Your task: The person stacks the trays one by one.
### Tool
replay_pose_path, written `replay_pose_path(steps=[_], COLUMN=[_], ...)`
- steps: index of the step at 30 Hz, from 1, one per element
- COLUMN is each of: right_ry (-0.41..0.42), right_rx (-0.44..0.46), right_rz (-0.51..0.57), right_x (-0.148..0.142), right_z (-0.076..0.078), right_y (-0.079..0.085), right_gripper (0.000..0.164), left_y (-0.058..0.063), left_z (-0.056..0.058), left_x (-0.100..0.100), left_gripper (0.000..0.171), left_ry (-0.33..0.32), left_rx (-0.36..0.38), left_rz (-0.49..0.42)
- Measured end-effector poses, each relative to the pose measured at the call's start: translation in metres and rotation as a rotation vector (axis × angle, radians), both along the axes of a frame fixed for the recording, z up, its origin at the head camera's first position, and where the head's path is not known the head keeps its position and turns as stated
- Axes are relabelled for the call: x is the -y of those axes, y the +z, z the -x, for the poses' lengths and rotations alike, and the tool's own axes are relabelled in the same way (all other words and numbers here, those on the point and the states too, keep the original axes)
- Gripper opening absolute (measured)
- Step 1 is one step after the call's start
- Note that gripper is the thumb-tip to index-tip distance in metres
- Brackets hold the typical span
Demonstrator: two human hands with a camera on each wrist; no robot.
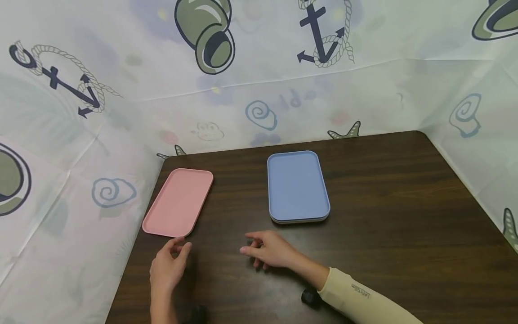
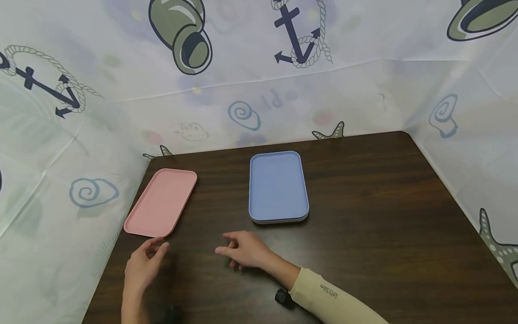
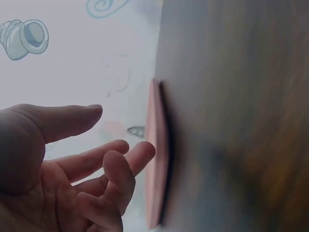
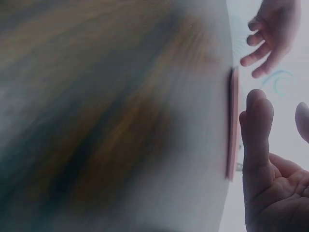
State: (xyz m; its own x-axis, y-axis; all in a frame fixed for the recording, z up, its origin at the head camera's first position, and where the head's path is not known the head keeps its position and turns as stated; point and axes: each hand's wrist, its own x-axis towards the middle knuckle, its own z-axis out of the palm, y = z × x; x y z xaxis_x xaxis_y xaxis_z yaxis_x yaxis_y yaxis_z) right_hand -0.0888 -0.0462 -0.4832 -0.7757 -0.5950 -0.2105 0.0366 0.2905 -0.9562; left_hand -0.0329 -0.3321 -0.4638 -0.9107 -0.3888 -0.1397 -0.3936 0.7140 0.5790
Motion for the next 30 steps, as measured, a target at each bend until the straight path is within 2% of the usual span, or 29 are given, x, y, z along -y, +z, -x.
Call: replay_pose_path(steps=[6,11,18,23,30], right_ry=[0.016,0.006,-0.022,-0.035,-0.015], right_rx=[0.012,0.046,0.159,0.214,0.199], right_rz=[-0.003,0.01,0.105,0.122,0.073], right_x=[0.016,0.03,0.052,0.064,0.073], right_z=[0.007,0.014,0.021,0.02,0.023], right_y=[-0.001,-0.002,-0.004,-0.007,-0.01], right_gripper=[0.065,0.064,0.063,0.061,0.062], left_y=[0.011,0.015,0.02,0.02,0.016], left_z=[0.007,0.013,0.024,0.029,0.041], left_x=[0.03,0.063,0.102,0.117,0.124], left_gripper=[0.058,0.061,0.067,0.068,0.071], left_ry=[0.05,0.054,0.081,0.056,0.012], left_rx=[0.045,0.066,0.143,0.182,0.207], left_rz=[0.058,0.105,0.152,0.18,0.194])
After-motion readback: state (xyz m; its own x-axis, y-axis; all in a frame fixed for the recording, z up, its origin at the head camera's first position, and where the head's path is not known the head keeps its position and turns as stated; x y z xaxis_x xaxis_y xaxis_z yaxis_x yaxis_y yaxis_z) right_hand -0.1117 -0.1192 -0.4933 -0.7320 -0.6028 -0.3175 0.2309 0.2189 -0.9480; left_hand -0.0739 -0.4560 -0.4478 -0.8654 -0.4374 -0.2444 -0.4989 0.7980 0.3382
